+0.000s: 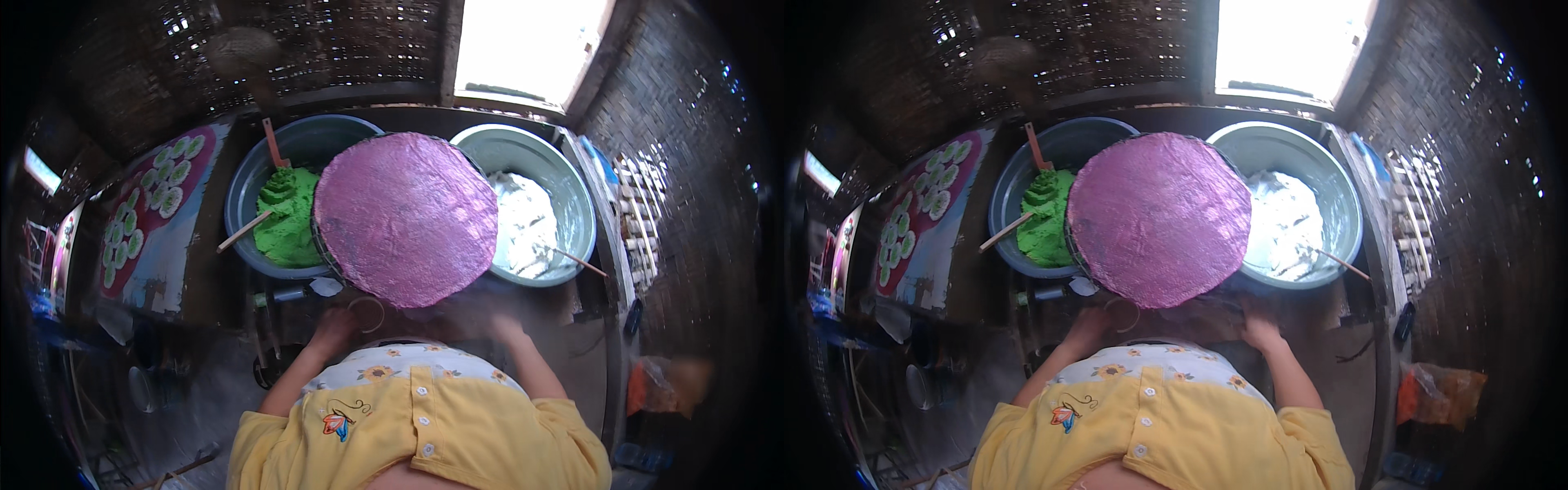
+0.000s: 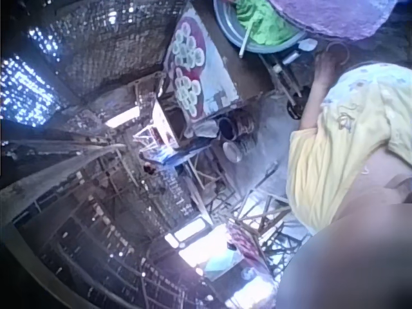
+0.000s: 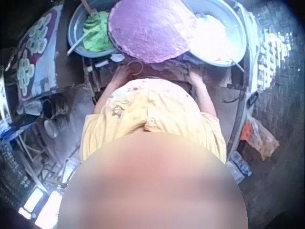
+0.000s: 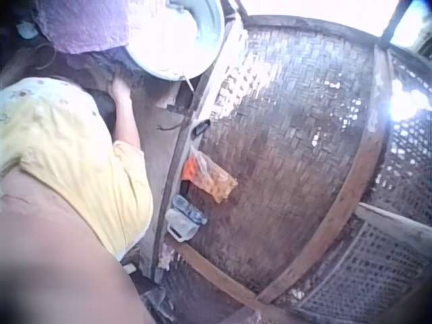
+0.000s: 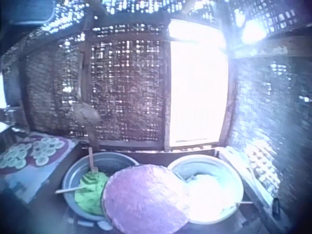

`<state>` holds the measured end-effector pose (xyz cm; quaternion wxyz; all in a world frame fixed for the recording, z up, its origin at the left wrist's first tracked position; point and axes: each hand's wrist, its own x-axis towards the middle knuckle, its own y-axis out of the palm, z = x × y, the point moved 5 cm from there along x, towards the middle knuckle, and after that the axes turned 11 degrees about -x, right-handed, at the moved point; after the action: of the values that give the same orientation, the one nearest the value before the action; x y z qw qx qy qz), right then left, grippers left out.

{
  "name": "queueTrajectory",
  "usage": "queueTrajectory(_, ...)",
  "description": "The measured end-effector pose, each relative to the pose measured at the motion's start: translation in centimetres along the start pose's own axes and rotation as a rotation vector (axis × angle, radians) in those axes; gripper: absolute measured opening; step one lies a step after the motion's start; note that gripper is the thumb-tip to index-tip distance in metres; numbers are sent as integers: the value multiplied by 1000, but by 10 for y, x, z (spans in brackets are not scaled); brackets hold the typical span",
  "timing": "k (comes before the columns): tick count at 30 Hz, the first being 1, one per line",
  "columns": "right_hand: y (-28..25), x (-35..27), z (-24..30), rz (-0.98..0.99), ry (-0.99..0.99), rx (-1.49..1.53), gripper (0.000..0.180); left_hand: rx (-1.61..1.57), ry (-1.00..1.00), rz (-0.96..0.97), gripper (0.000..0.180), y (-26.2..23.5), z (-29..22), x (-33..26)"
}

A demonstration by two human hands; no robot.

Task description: The person uses a wooden mold to press white dough into ring shapes on a pink mat, then fills the rings with green paste using a wooden stick. The finished items are arranged on a nearby tray.

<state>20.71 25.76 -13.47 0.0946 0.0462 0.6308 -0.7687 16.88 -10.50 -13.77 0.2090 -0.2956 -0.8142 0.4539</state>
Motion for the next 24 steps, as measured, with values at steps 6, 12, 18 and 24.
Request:
queueTrajectory(6,-57,-74,-11,53,148,185,64,-514,-139,-258,13,-147,-44,-22)
queueTrajectory(12,-100,-104,-27,57,173,424,62,-300,194,-437,18,-181,-92,43)
queueTrajectory(18,-130,-125,-37,53,145,664,62,14,319,-296,10,-124,-95,97)
queueTrajectory(24,-162,-132,-10,-23,46,1079,72,-74,292,-236,29,-141,-98,94)
